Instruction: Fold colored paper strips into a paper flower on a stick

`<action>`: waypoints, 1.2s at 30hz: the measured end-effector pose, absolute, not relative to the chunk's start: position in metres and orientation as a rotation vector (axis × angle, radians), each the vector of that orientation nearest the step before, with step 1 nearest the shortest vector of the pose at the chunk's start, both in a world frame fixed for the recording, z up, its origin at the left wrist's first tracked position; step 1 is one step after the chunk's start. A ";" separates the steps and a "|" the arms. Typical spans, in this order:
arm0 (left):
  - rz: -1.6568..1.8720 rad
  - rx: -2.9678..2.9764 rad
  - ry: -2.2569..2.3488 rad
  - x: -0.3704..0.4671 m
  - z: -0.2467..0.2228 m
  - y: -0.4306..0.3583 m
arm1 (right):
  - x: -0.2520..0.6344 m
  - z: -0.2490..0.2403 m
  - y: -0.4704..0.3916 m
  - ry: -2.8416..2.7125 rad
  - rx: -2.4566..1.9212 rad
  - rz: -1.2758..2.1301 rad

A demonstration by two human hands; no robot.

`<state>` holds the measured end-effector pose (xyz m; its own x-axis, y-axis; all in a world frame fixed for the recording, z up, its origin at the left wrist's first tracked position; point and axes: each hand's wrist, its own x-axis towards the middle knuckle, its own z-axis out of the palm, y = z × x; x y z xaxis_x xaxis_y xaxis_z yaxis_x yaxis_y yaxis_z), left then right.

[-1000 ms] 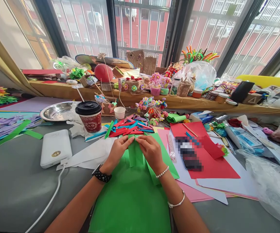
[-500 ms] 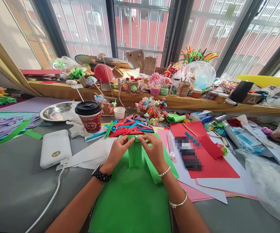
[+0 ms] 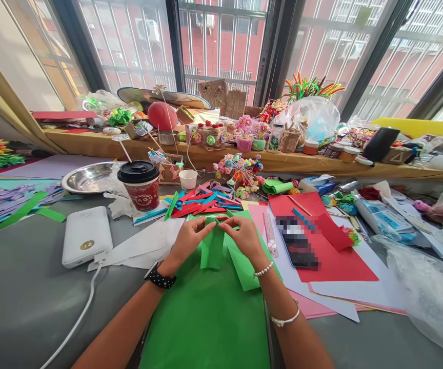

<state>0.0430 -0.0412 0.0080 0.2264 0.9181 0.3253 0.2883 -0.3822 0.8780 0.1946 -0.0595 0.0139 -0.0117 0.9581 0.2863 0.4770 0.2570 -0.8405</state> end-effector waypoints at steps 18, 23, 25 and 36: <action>0.869 1.684 0.926 0.039 0.009 -0.039 | 0.193 0.016 -0.060 -1.592 -1.269 0.860; 0.882 1.717 0.941 0.040 0.007 -0.038 | 0.190 0.013 -0.060 -1.611 -1.304 0.724; 0.901 1.738 0.965 0.039 0.007 -0.037 | 0.189 0.014 -0.061 -1.644 -1.318 0.669; 0.945 1.762 0.989 0.039 0.006 -0.036 | 0.185 0.008 -0.060 -1.977 -1.495 0.186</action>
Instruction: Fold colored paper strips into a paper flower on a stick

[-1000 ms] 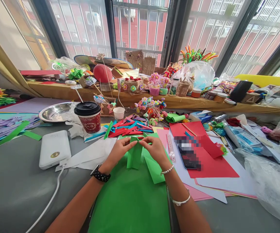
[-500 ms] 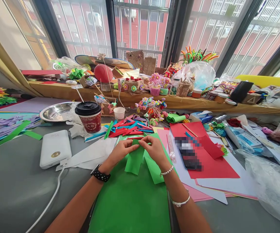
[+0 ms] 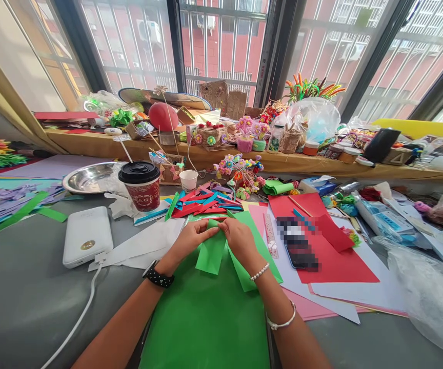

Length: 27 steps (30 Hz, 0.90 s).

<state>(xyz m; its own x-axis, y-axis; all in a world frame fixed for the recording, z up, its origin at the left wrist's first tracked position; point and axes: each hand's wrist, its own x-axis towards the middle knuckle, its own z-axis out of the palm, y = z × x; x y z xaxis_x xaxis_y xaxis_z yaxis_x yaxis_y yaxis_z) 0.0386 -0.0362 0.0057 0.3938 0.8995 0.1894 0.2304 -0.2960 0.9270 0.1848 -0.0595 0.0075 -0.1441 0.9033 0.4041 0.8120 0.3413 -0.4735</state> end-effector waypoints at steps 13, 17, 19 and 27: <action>0.810 1.899 1.018 0.033 0.012 -0.035 | 0.195 0.016 -0.060 -1.779 -1.241 0.688; 0.822 1.885 0.943 0.032 0.016 -0.037 | 0.191 0.017 -0.062 -1.708 -1.225 0.743; 0.845 1.871 0.921 0.032 0.017 -0.038 | 0.188 0.016 -0.062 -1.658 -1.238 0.709; 1.016 1.845 1.180 0.031 0.014 -0.034 | 0.192 0.011 -0.059 -1.680 -1.281 0.716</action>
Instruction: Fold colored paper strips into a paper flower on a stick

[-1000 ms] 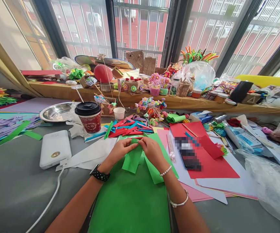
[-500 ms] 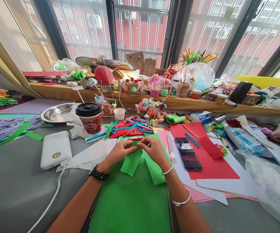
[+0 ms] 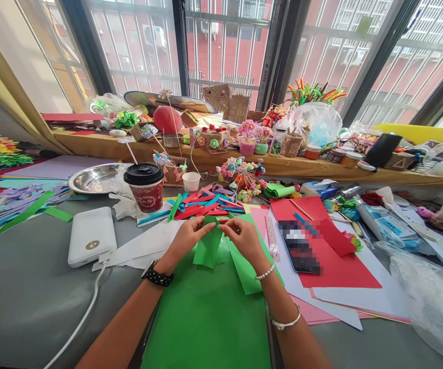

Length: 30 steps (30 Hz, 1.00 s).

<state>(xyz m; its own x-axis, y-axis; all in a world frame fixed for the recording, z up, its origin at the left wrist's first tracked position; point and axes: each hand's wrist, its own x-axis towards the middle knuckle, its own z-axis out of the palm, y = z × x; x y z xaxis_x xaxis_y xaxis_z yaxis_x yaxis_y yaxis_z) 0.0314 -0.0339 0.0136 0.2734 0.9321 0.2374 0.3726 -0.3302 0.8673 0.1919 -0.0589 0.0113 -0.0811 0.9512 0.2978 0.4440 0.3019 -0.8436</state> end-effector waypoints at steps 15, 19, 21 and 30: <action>0.936 1.961 1.036 0.032 0.016 -0.037 | 0.194 0.017 -0.062 -1.736 -1.229 0.796; 0.910 1.987 0.958 0.033 0.016 -0.040 | 0.195 0.019 -0.062 -1.731 -1.228 0.802; 0.923 1.951 0.976 0.034 0.015 -0.040 | 0.196 0.019 -0.062 -1.711 -1.228 0.819; 1.293 1.390 1.066 0.031 0.007 -0.026 | 0.197 0.018 -0.058 -1.165 -1.185 1.000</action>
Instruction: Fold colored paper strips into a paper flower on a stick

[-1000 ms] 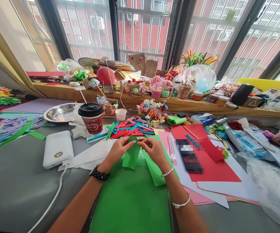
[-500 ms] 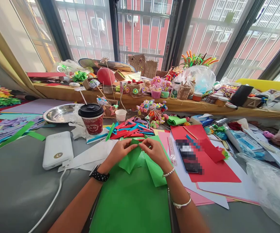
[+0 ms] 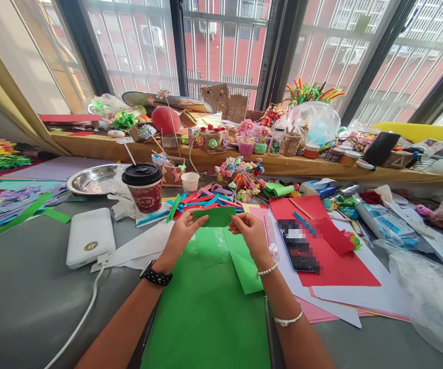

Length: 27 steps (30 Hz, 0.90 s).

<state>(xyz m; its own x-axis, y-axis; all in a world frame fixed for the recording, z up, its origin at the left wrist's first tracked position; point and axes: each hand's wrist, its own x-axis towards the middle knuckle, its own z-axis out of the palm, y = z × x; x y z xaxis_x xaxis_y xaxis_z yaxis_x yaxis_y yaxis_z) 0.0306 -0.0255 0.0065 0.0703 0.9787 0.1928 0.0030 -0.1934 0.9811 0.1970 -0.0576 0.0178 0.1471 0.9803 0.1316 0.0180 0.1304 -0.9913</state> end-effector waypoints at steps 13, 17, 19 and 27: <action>1.105 1.308 0.915 0.037 0.009 -0.034 | 0.177 0.015 -0.064 -1.113 -1.079 1.264; 1.117 1.350 0.936 0.033 0.012 -0.034 | 0.181 0.016 -0.064 -1.198 -1.123 1.257; 1.059 1.397 0.947 0.032 0.013 -0.035 | 0.184 0.016 -0.062 -1.240 -1.146 1.244; 1.014 1.365 0.903 0.034 0.012 -0.034 | 0.189 0.011 -0.059 -1.342 -1.184 1.079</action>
<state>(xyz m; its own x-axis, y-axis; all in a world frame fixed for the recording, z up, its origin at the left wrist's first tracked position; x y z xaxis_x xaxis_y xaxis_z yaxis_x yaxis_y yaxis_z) 0.0339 -0.0340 0.0118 0.3301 0.9418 0.0630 -0.0460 -0.0506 0.9977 0.1894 -0.0585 0.0110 -0.0157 0.9927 0.1197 0.0962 0.1207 -0.9880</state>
